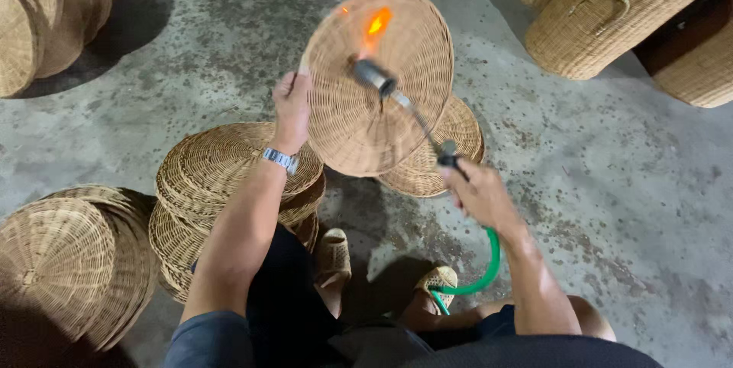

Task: The person uses a blowtorch to apply flame to the surface of round woven baskets. They hold the basket with one hand and the torch with the other, moving the flame across the basket's surface before placing it back on a stack.

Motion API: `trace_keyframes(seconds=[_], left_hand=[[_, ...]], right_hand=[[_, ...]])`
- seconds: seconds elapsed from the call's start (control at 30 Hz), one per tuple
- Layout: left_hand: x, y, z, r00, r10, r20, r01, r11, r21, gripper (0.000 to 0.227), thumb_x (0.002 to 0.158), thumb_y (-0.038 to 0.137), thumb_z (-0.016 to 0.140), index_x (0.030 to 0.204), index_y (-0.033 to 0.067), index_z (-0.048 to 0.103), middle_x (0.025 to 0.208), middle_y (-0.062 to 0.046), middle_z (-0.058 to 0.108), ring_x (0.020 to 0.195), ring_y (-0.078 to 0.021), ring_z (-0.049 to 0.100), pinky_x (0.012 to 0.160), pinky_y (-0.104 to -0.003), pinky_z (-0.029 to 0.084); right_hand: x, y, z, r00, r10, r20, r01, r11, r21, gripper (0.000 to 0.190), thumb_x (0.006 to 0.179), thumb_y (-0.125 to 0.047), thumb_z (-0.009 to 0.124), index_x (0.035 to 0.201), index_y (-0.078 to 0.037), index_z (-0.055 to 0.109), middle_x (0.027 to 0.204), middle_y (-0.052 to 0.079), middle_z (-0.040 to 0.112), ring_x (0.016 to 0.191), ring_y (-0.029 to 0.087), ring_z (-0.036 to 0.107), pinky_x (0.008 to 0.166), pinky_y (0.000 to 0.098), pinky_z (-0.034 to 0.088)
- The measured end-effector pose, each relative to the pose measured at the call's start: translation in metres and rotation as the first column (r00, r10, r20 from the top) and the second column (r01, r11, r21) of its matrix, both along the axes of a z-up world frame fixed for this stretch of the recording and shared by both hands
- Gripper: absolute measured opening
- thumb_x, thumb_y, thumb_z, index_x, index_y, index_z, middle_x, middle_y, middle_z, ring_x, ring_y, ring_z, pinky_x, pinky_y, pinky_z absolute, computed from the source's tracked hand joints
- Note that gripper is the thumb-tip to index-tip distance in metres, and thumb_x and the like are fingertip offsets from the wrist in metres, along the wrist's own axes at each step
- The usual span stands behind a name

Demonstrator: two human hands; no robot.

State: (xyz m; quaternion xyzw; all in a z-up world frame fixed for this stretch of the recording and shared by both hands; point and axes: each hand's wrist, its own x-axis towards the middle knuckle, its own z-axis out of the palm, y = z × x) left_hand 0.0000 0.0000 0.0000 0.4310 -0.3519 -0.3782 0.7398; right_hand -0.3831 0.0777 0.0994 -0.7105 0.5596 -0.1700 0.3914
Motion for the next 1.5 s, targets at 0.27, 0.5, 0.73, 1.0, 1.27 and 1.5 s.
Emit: trace_keyframes(seconds=[0.27, 0.5, 0.73, 1.0, 1.27, 1.5], left_hand=[[0.024, 0.010, 0.028, 0.964, 0.053, -0.260, -0.125, 0.955, -0.269, 0.022, 0.102, 0.023, 0.063, 0.104, 0.0023, 0.069, 0.096, -0.003, 0.073, 0.082, -0.0119, 0.066, 0.075, -0.029, 0.056], [0.044, 0.013, 0.028, 0.951, 0.149, -0.271, -0.242, 0.904, -0.352, 0.022, 0.107, 0.019, 0.062, 0.106, -0.0014, 0.069, 0.102, -0.008, 0.073, 0.089, -0.0160, 0.068, 0.084, -0.032, 0.059], [0.053, 0.019, 0.034, 0.927, 0.046, -0.372, -0.191, 0.911, -0.365, 0.018, 0.103, 0.018, 0.060, 0.103, 0.0007, 0.067, 0.100, -0.006, 0.072, 0.088, -0.0154, 0.068, 0.081, -0.033, 0.058], [0.044, 0.017, 0.027, 0.945, 0.078, -0.317, -0.174, 0.942, -0.288, 0.016, 0.103, 0.018, 0.063, 0.100, 0.0024, 0.068, 0.099, -0.005, 0.072, 0.088, -0.0148, 0.068, 0.081, -0.031, 0.058], [0.076, 0.012, 0.011, 0.949, 0.165, -0.269, -0.250, 0.913, -0.322, 0.017, 0.106, 0.018, 0.066, 0.103, 0.0015, 0.069, 0.097, -0.006, 0.072, 0.085, -0.0146, 0.066, 0.079, -0.030, 0.056], [0.074, 0.020, 0.027, 0.965, 0.039, -0.259, -0.140, 0.911, -0.388, 0.019, 0.103, 0.020, 0.065, 0.100, 0.0019, 0.070, 0.098, -0.006, 0.074, 0.085, -0.0135, 0.067, 0.079, -0.030, 0.057]], right_hand=[[0.000, 0.029, -0.015, 0.996, 0.080, 0.027, -0.079, 0.996, -0.041, 0.035, 0.096, -0.037, 0.064, 0.093, -0.004, 0.074, 0.058, 0.005, 0.064, 0.045, 0.014, 0.058, 0.040, 0.0314, 0.046], [-0.006, 0.031, -0.019, 0.996, -0.019, -0.083, 0.010, 0.995, -0.102, 0.037, 0.098, -0.040, 0.060, 0.100, -0.007, 0.076, 0.055, 0.006, 0.063, 0.043, 0.012, 0.057, 0.042, 0.0297, 0.047], [-0.011, 0.021, -0.015, 0.999, 0.045, -0.026, -0.047, 0.993, -0.105, 0.032, 0.095, -0.037, 0.059, 0.105, -0.011, 0.073, 0.059, 0.003, 0.064, 0.041, 0.011, 0.059, 0.040, 0.0297, 0.049], [0.018, 0.001, -0.011, 0.994, 0.107, 0.004, -0.107, 0.992, -0.071, 0.041, 0.102, -0.042, 0.057, 0.089, -0.005, 0.068, 0.059, 0.003, 0.062, 0.046, 0.009, 0.058, 0.041, 0.0285, 0.048], [-0.033, 0.014, -0.014, 0.989, -0.137, -0.048, 0.137, 0.991, 0.005, 0.029, 0.096, -0.035, 0.059, 0.100, -0.009, 0.071, 0.059, 0.003, 0.063, 0.044, 0.011, 0.056, 0.040, 0.0299, 0.048], [-0.050, 0.003, -0.008, 0.981, -0.188, -0.043, 0.191, 0.980, 0.053, 0.036, 0.099, -0.033, 0.062, 0.088, 0.000, 0.069, 0.056, 0.008, 0.058, 0.042, 0.014, 0.053, 0.041, 0.0309, 0.044]])
